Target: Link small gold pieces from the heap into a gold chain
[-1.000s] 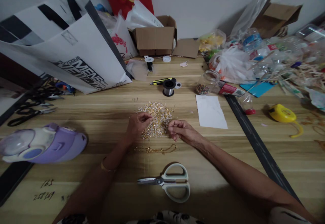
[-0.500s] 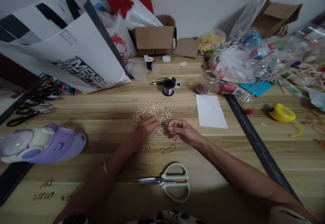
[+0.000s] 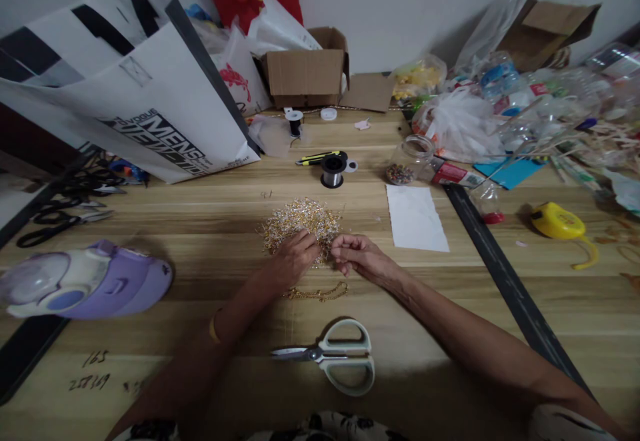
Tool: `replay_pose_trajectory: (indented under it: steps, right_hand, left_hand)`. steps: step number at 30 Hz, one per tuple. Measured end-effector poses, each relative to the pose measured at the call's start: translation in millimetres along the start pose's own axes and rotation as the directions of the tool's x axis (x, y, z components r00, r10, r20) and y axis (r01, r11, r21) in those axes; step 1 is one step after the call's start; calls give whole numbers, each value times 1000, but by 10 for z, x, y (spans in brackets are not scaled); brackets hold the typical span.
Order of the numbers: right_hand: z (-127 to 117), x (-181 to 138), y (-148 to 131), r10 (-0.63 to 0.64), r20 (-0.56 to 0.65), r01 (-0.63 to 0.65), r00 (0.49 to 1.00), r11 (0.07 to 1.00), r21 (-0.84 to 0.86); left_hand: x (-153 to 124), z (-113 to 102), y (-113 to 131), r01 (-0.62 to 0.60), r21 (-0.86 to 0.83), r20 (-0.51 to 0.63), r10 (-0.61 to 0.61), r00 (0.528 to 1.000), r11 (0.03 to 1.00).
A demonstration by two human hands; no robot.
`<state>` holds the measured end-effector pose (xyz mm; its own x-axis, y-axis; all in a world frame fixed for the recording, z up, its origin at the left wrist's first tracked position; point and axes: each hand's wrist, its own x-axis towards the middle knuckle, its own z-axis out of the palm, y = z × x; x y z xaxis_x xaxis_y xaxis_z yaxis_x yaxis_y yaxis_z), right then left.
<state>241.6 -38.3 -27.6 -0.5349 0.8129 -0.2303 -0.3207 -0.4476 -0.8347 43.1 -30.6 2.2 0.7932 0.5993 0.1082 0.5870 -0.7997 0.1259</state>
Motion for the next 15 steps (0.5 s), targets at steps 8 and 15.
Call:
replay_pose_trajectory:
  steps: [8,15]
  right_hand:
    - [15,-2,-13,1,-1,-1,1000,1000,1]
    - [8,-5,-17,0,4,-1,1000,1000,9]
  left_hand:
    - [5,-11,12,2,34,23,-3,1000,999]
    - [3,43,-10,-8,97,-3,8,1000,995]
